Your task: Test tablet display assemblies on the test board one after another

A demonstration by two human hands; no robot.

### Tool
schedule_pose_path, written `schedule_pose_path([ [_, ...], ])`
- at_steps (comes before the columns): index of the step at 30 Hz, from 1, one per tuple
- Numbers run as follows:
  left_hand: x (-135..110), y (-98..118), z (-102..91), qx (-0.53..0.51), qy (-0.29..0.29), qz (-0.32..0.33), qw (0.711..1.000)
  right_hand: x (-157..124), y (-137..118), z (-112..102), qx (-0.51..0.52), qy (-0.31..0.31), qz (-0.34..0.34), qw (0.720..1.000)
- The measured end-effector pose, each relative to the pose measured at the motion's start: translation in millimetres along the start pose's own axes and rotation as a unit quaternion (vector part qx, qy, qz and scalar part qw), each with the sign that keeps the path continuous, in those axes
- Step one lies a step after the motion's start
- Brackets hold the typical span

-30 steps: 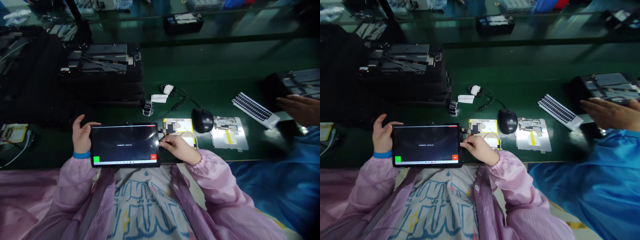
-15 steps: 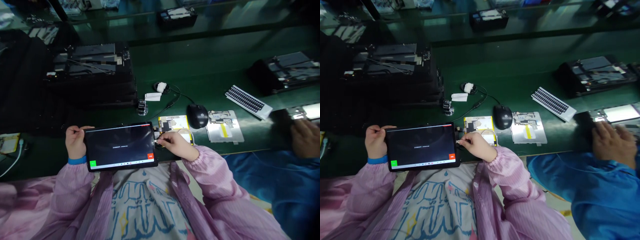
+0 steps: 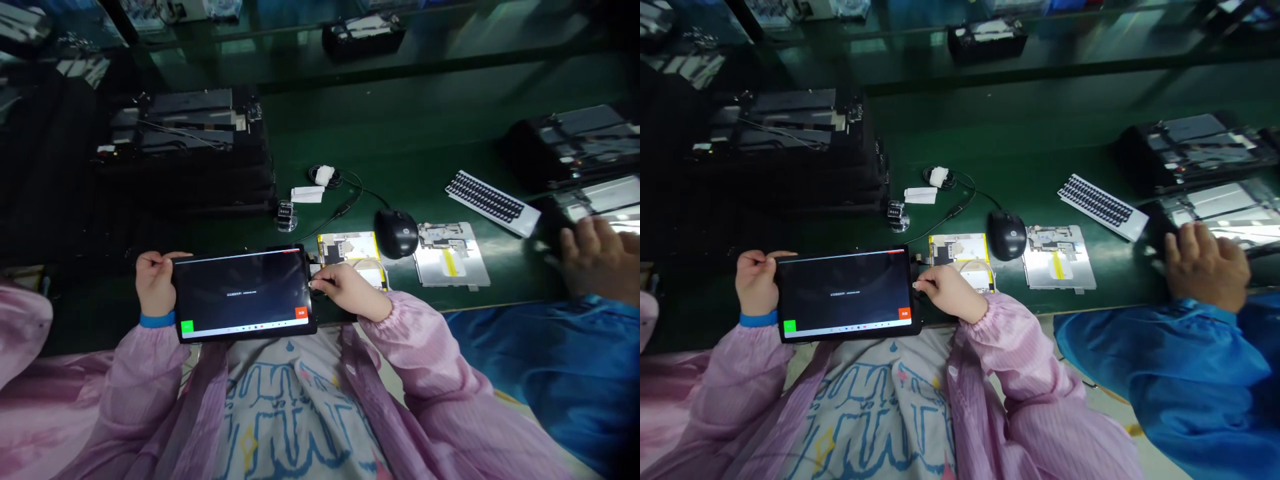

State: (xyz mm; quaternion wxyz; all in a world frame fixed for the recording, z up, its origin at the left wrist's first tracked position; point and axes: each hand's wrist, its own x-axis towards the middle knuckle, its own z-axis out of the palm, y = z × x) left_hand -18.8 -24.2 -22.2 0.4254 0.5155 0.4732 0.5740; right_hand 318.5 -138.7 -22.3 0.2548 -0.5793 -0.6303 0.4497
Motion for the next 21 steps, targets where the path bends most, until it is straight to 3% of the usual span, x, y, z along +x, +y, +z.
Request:
schedule_pose_path([
  [6, -4.0, 2.1, 1.3, 0.003, -0.007, -0.001, 1.0, -1.3, 5.2, 3.7, 0.001, 0.009, -0.011, 1.0],
  [14, -10.2, 0.3, -0.5, 0.001, -0.01, -0.018, 1.0, -10.4, 6.7, 3.5, -0.042, 0.008, -0.103, 0.994],
  [21, -13.3, -3.1, -5.5, -0.026, -0.024, -0.032, 0.999, -18.3, 12.7, 13.8, -0.182, 0.105, -0.26, 0.943],
])
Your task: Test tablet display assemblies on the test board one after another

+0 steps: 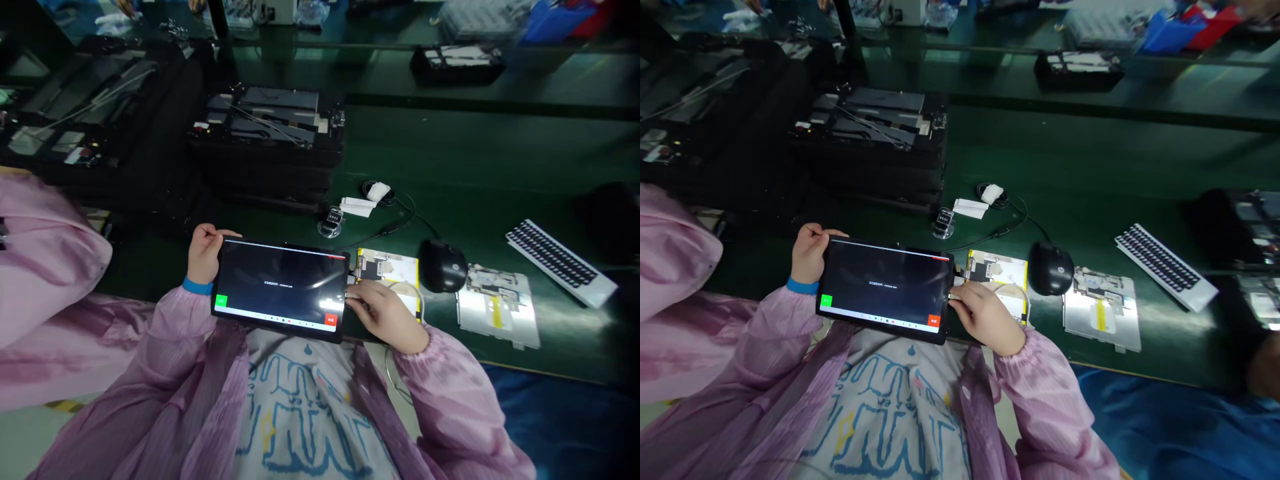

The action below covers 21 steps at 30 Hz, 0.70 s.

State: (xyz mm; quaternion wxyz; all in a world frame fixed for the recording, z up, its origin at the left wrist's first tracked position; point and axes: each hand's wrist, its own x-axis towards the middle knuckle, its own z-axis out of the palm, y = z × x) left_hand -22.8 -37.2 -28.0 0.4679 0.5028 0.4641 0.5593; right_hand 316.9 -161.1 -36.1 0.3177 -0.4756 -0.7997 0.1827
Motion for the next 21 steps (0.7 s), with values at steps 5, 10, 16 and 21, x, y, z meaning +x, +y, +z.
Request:
schedule_pose_path([
  [5, 0.2, -0.1, -0.4, -0.01, -0.001, -0.002, 1.0, -3.1, -1.6, 1.1, -0.115, 0.026, -0.061, 0.991],
  [10, -1.1, 1.7, 0.2, -0.012, 0.002, -0.009, 1.0, 2.6, -5.5, -2.8, -0.143, 0.015, -0.084, 0.986],
  [16, -1.3, 2.7, -0.1, -0.012, 0.021, -0.015, 1.0, 5.6, -4.7, -6.1, -0.108, -0.021, -0.076, 0.991],
  [21, -0.1, 1.8, -2.7, -0.014, 0.012, -0.025, 1.0, 4.5, -0.3, -11.5, -0.138, -0.026, -0.14, 0.98],
])
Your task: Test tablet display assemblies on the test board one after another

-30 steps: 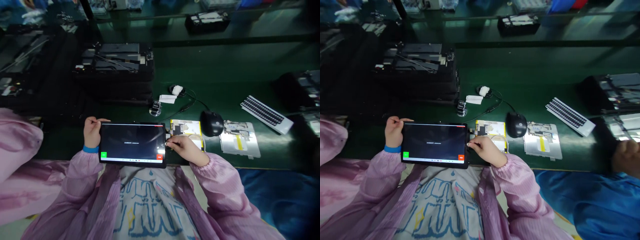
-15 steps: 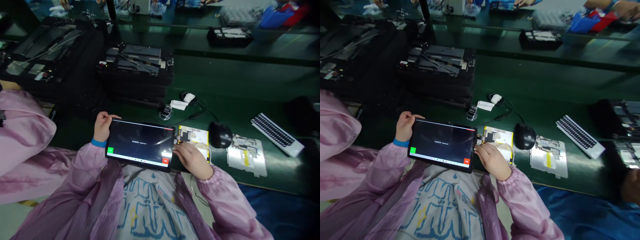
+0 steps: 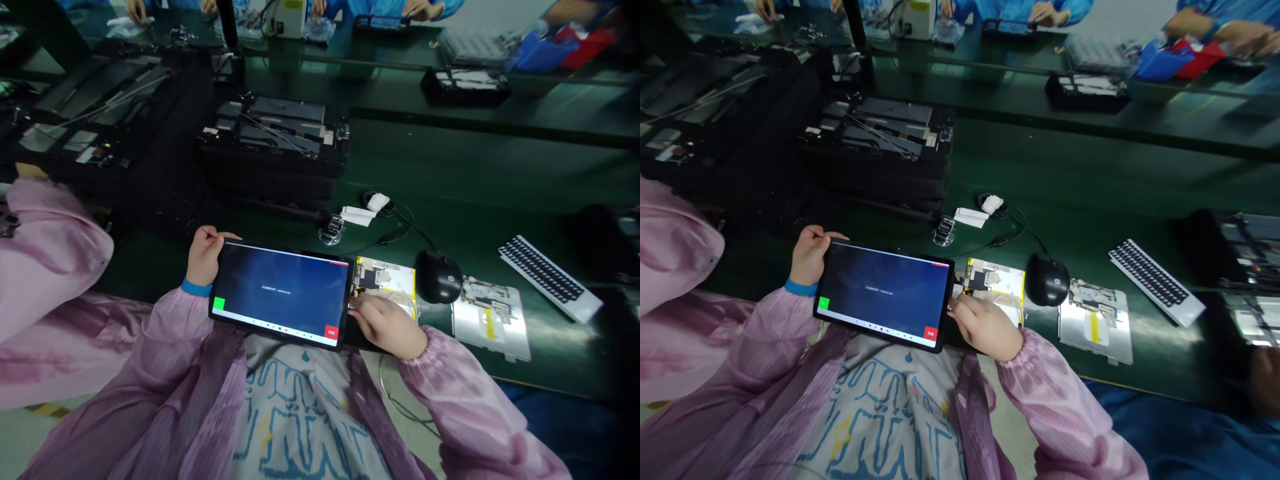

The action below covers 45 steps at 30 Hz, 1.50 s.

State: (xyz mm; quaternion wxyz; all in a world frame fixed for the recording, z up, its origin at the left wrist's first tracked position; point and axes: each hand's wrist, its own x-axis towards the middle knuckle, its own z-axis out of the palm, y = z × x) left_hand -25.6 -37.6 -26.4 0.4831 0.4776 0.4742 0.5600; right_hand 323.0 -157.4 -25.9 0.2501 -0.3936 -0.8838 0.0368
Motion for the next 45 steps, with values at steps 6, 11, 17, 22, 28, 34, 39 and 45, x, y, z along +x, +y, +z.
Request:
schedule_pose_path([
  [6, 1.7, 1.9, 1.3, 0.025, 0.003, -0.009, 1.0, -5.9, 14.5, 4.4, -0.013, -0.037, -0.047, 0.998],
  [11, 3.1, 4.7, 3.9, 0.038, 0.024, -0.022, 0.999, -6.8, 22.0, 10.8, -0.012, -0.027, -0.065, 0.997],
  [17, 4.2, 3.8, 3.0, 0.054, 0.013, -0.005, 0.998, -0.9, 22.0, 9.1, -0.019, 0.011, -0.086, 0.996],
  [22, 5.9, 2.7, 1.2, 0.064, 0.009, 0.01, 0.998, 2.2, 22.5, 7.1, -0.023, 0.002, -0.078, 0.997],
  [28, 7.5, 0.4, -1.9, 0.061, 0.007, 0.014, 0.998, 4.2, 22.4, 5.4, 0.003, 0.014, -0.076, 0.997],
  [34, 6.7, 3.3, 0.9, 0.079, 0.013, 0.013, 0.997, 3.3, 21.7, 7.1, 0.022, 0.009, -0.055, 0.998],
  [39, 5.8, 6.9, 4.3, 0.084, 0.011, 0.003, 0.996, 3.6, 19.4, 9.5, 0.021, 0.039, -0.052, 0.998],
  [45, 5.6, 7.8, 5.7, 0.084, 0.017, 0.012, 0.996, 2.6, 17.3, 14.1, 0.023, 0.057, -0.041, 0.997],
])
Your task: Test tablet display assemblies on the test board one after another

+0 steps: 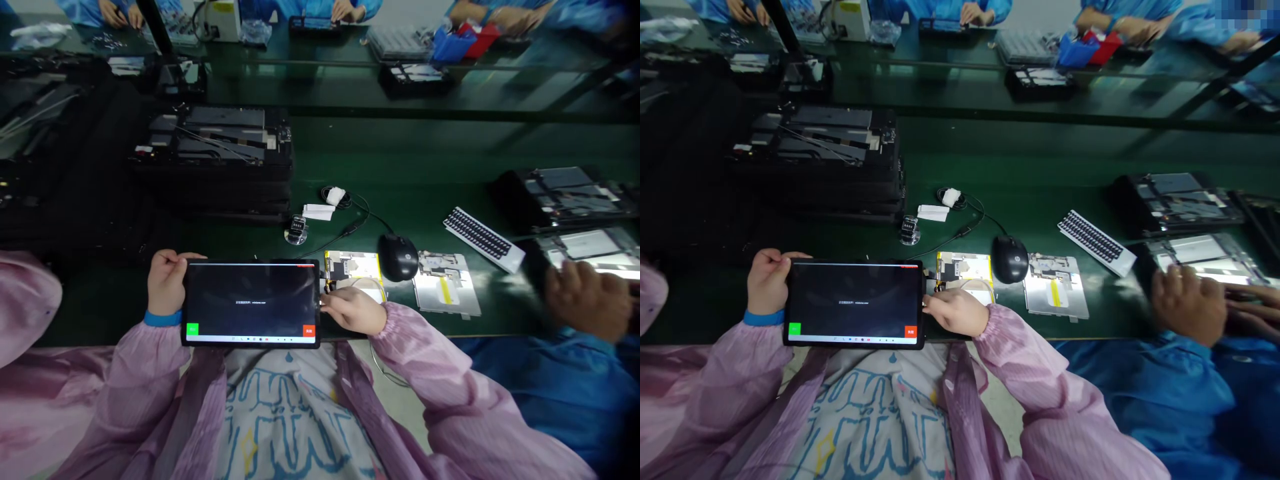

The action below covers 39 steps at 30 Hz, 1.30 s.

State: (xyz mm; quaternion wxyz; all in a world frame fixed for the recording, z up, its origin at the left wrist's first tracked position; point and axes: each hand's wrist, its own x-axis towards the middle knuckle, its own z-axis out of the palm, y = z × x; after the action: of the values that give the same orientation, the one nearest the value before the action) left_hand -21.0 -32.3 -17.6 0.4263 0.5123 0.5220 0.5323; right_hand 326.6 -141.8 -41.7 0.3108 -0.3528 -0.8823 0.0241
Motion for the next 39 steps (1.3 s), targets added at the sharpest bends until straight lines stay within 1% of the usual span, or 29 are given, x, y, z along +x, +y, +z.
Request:
schedule_pose_path([
  [2, 0.7, -0.8, -1.6, -0.005, -0.002, 0.002, 1.0, -0.8, 0.7, -0.8, 0.005, 0.002, 0.008, 1.0],
  [4, 1.3, -1.8, -3.4, -0.01, 0.001, 0.004, 1.0, -1.9, 1.7, -4.1, 0.015, 0.022, 0.023, 0.999],
  [6, 1.3, -2.1, -4.1, -0.012, 0.0, 0.0, 1.0, -2.8, 3.4, -9.6, 0.032, 0.044, 0.039, 0.998],
  [8, 0.7, -1.6, -3.0, -0.018, -0.005, -0.009, 1.0, -2.4, 7.6, -16.6, 0.045, 0.05, 0.069, 0.995],
  [9, 0.3, -1.0, -2.0, -0.018, -0.01, -0.015, 1.0, -1.3, 11.3, -20.2, 0.046, 0.045, 0.102, 0.993],
  [11, -0.7, 0.3, 0.2, -0.015, -0.012, -0.021, 1.0, 3.6, 22.6, -26.9, 0.02, 0.039, 0.204, 0.978],
  [13, -1.5, 1.3, 1.3, -0.009, -0.01, -0.02, 1.0, 12.0, 36.9, -30.4, -0.054, 0.048, 0.301, 0.951],
  [14, -1.8, 1.4, 1.3, -0.007, -0.011, -0.02, 1.0, 17.5, 43.9, -30.2, -0.103, 0.052, 0.327, 0.938],
  [15, -1.8, 1.2, 0.9, -0.008, -0.014, -0.018, 1.0, 23.7, 49.9, -28.2, -0.144, 0.048, 0.332, 0.931],
  [16, -1.7, 0.6, 0.1, -0.01, -0.018, -0.017, 1.0, 30.5, 54.9, -24.5, -0.167, 0.031, 0.319, 0.932],
  [17, -1.5, -0.3, -1.0, -0.011, -0.022, -0.016, 1.0, 37.7, 58.7, -19.0, -0.166, 0.0, 0.294, 0.941],
  [18, -1.1, -1.5, -2.3, -0.012, -0.026, -0.016, 0.999, 45.0, 61.6, -12.3, -0.139, -0.042, 0.26, 0.955],
  [20, -0.2, -4.5, -5.0, -0.012, -0.029, -0.015, 0.999, 58.7, 66.1, 2.9, -0.037, -0.121, 0.193, 0.973],
  [22, 0.6, -7.2, -7.1, -0.012, -0.027, -0.014, 0.999, 69.0, 70.0, 15.0, 0.052, -0.159, 0.161, 0.973],
  [23, 0.8, -8.2, -7.7, -0.014, -0.026, -0.015, 0.999, 72.1, 71.7, 18.1, 0.078, -0.16, 0.161, 0.971],
  [25, 0.7, -8.7, -8.1, -0.019, -0.026, -0.016, 0.999, 74.2, 73.1, 16.5, 0.088, -0.14, 0.18, 0.97],
  [27, 0.0, -7.6, -7.4, -0.025, -0.027, -0.018, 0.999, 71.5, 70.0, 5.1, 0.095, -0.102, 0.221, 0.965],
  [29, -0.8, -5.6, -6.2, -0.027, -0.024, -0.018, 0.999, 66.1, 61.5, -11.3, 0.139, -0.049, 0.27, 0.952],
  [32, -1.1, -2.9, -4.6, -0.023, -0.018, -0.013, 0.999, 57.3, 43.1, -30.3, 0.199, 0.013, 0.305, 0.931],
  [34, -0.8, -1.8, -3.8, -0.02, -0.022, -0.009, 1.0, 52.3, 32.5, -33.6, 0.188, 0.022, 0.31, 0.932],
  [36, -0.5, -0.7, -2.7, -0.016, -0.026, -0.007, 1.0, 47.7, 26.0, -31.2, 0.171, 0.021, 0.325, 0.93],
  [39, -0.5, 1.8, -0.5, -0.012, -0.026, -0.006, 1.0, 41.2, 22.5, -27.4, 0.188, -0.01, 0.329, 0.925],
])
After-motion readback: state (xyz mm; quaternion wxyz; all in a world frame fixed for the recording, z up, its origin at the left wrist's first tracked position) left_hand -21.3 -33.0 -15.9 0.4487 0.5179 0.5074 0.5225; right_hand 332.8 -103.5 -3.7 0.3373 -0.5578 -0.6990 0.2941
